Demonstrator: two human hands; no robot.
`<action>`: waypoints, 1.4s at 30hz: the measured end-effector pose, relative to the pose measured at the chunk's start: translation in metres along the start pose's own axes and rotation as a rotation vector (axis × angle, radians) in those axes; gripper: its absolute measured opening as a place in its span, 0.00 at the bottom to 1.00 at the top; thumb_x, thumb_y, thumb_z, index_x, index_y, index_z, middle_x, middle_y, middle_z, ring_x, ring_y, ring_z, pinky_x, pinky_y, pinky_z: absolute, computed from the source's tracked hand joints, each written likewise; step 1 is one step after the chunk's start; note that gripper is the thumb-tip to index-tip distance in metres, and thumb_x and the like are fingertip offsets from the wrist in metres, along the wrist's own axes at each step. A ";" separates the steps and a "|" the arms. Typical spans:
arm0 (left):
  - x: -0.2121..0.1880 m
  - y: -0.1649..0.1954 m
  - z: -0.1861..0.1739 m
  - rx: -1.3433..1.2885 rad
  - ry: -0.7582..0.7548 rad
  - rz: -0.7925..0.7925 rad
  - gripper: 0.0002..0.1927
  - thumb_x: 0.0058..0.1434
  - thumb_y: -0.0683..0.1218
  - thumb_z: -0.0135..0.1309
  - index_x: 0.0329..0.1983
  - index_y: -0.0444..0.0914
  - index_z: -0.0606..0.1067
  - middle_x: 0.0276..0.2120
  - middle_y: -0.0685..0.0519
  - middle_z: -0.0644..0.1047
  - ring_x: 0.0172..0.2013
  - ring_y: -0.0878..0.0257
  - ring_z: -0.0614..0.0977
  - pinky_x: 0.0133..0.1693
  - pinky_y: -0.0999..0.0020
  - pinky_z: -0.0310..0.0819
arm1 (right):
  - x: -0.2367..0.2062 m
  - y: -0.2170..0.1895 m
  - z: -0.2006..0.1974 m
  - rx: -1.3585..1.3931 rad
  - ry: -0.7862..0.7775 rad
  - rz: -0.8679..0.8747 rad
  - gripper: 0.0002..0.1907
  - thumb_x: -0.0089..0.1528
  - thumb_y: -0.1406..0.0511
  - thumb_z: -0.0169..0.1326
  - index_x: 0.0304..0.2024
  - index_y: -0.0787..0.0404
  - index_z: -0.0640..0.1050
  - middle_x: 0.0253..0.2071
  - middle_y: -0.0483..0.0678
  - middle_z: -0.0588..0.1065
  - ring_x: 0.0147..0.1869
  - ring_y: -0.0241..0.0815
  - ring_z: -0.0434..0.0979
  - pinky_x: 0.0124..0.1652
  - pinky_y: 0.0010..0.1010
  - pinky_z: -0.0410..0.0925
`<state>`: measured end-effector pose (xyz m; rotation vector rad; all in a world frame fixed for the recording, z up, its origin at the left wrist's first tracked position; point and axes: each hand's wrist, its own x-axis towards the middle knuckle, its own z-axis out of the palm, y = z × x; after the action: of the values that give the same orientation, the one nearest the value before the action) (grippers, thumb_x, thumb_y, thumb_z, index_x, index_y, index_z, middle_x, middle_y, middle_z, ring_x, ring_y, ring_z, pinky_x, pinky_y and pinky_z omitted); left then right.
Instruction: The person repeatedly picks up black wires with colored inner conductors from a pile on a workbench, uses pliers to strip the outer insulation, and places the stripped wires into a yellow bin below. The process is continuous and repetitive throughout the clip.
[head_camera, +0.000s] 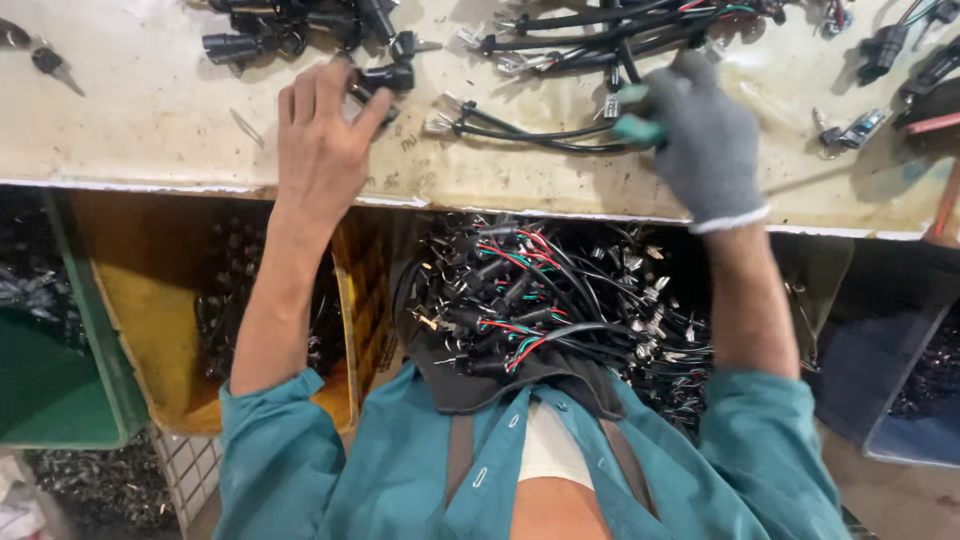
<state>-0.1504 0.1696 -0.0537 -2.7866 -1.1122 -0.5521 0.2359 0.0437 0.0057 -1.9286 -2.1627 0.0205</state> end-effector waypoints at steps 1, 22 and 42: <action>0.002 0.000 0.000 -0.031 0.039 0.042 0.15 0.71 0.44 0.67 0.56 0.43 0.75 0.55 0.43 0.73 0.54 0.48 0.77 0.53 0.55 0.74 | 0.011 -0.001 -0.004 0.046 -0.050 0.006 0.13 0.62 0.72 0.64 0.47 0.61 0.77 0.49 0.54 0.75 0.42 0.45 0.80 0.37 0.31 0.74; 0.018 0.128 -0.063 -1.531 -0.416 -0.300 0.19 0.77 0.54 0.48 0.63 0.39 0.74 0.41 0.49 0.78 0.40 0.62 0.78 0.47 0.71 0.71 | -0.039 -0.049 -0.001 0.429 -0.021 0.200 0.23 0.64 0.67 0.59 0.61 0.63 0.71 0.41 0.54 0.77 0.39 0.53 0.81 0.35 0.41 0.72; 0.009 0.155 -0.058 -1.394 -0.241 -0.100 0.15 0.73 0.44 0.56 0.60 0.36 0.72 0.45 0.46 0.82 0.43 0.55 0.86 0.47 0.69 0.78 | -0.079 -0.111 -0.022 2.197 0.190 0.453 0.03 0.67 0.68 0.56 0.40 0.57 0.74 0.30 0.49 0.69 0.30 0.46 0.68 0.32 0.35 0.62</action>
<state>-0.0562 0.0498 0.0115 -4.0016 -1.1463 -1.4982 0.1392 -0.0510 0.0322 -0.6991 -0.4110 1.4033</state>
